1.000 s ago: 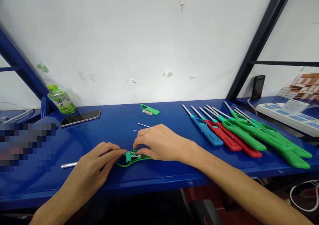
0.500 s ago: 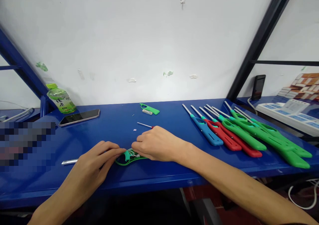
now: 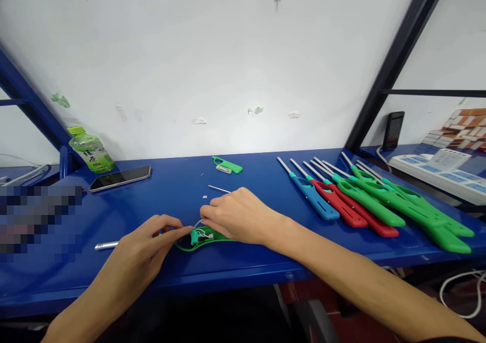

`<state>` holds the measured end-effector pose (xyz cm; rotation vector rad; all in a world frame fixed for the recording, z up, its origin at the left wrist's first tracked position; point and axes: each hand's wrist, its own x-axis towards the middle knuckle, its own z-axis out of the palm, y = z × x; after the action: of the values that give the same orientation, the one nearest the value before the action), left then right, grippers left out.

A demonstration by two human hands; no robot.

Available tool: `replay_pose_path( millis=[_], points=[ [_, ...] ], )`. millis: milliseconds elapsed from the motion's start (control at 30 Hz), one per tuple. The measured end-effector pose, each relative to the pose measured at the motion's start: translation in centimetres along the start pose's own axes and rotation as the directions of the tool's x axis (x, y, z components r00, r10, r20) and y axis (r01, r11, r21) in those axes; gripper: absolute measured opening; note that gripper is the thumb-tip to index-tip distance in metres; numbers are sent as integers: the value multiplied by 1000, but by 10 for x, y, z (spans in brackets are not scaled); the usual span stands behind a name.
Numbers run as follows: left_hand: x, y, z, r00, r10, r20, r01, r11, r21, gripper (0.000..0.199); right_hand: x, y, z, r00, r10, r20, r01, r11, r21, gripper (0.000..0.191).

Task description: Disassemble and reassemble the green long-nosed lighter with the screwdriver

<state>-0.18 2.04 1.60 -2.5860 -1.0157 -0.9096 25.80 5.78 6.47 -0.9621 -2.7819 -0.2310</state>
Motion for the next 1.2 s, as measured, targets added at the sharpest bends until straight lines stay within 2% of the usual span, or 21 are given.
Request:
replay_pose_path(
  millis=[100, 167, 267, 367, 533, 800, 1033, 1200],
  points=[
    [1, 3, -2, 1000, -3, 11, 3, 1000, -16, 33, -3, 1, -6, 999, 19, -41, -16, 997, 77, 26],
    [1, 5, -3, 1000, -8, 24, 9, 999, -34, 31, -5, 3, -13, 997, 35, -71, -21, 982, 189, 25],
    [2, 7, -4, 999, -8, 43, 10, 999, -40, 29, -8, 6, -23, 1000, -4, 13, -1, 933, 360, 24],
    [2, 7, -3, 999, 1, 34, -1, 1000, -21, 29, -8, 10, -24, 990, -76, 119, 17, 901, 433, 14],
    [1, 7, -2, 999, 23, 23, -23, 1000, 3, 28, -5, 12, -16, 989, -59, 134, -16, 866, 500, 12],
    [2, 3, -5, 995, 87, 56, -89, 995, 35, 32, -3, 12, -10, 989, -8, 145, -74, 833, 548, 13],
    [4, 4, -9, 983, 108, 150, -120, 990, 74, 40, -6, 4, -21, 992, -37, 121, -16, 909, 417, 12],
    [6, 6, -9, 972, 115, 205, -143, 981, 128, 43, -6, 2, -20, 992, -71, 100, 27, 923, 383, 16]
  ],
)
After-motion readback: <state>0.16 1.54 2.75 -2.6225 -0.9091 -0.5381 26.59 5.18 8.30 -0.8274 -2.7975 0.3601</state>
